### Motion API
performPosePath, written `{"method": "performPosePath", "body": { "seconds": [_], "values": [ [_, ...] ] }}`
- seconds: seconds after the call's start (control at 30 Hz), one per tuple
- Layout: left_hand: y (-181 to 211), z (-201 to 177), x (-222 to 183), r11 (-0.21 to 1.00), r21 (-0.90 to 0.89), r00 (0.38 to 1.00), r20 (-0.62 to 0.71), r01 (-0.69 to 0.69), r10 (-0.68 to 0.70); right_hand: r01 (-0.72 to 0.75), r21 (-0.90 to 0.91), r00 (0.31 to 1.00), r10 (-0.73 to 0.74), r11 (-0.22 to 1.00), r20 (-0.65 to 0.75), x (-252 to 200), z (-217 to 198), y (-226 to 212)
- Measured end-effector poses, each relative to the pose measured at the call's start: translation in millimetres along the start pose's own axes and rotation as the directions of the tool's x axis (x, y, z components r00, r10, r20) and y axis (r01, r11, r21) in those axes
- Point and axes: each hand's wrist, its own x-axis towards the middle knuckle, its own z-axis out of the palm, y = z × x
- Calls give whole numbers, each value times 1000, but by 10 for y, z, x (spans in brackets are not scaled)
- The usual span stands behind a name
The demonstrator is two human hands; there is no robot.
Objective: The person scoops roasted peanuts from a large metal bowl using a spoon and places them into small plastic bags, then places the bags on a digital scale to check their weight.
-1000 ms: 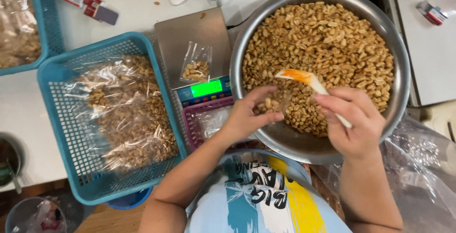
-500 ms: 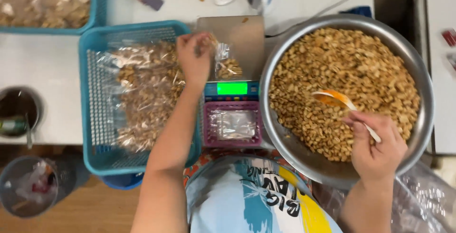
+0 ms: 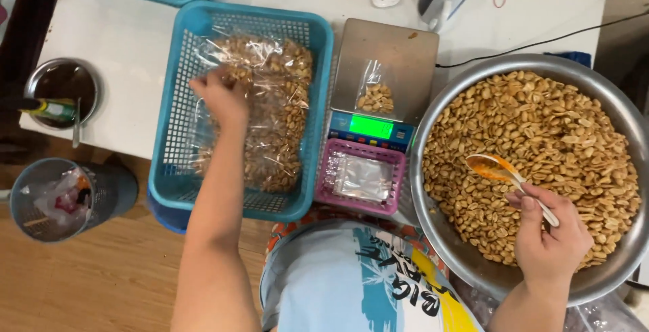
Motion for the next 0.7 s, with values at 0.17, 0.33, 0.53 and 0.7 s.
{"method": "performPosePath", "body": {
  "seconds": [0.17, 0.33, 0.53, 0.7],
  "values": [
    [-159, 124, 112, 970, 211, 978, -143, -118, 150, 19, -9, 1000, -19, 1000, 13, -40, 11, 28],
    [-279, -132, -177, 991, 117, 945, -315, -57, 91, -21, 23, 999, 21, 1000, 27, -13, 13, 38],
    [-401, -234, 38, 921, 176, 937, -28, 348, -349, 14, -33, 996, -11, 999, 87, 40, 99, 76],
    [-1045, -124, 389, 997, 72, 999, -19, 30, -29, -42, -115, 993, 53, 993, 101, -16, 110, 55]
  ]
}}
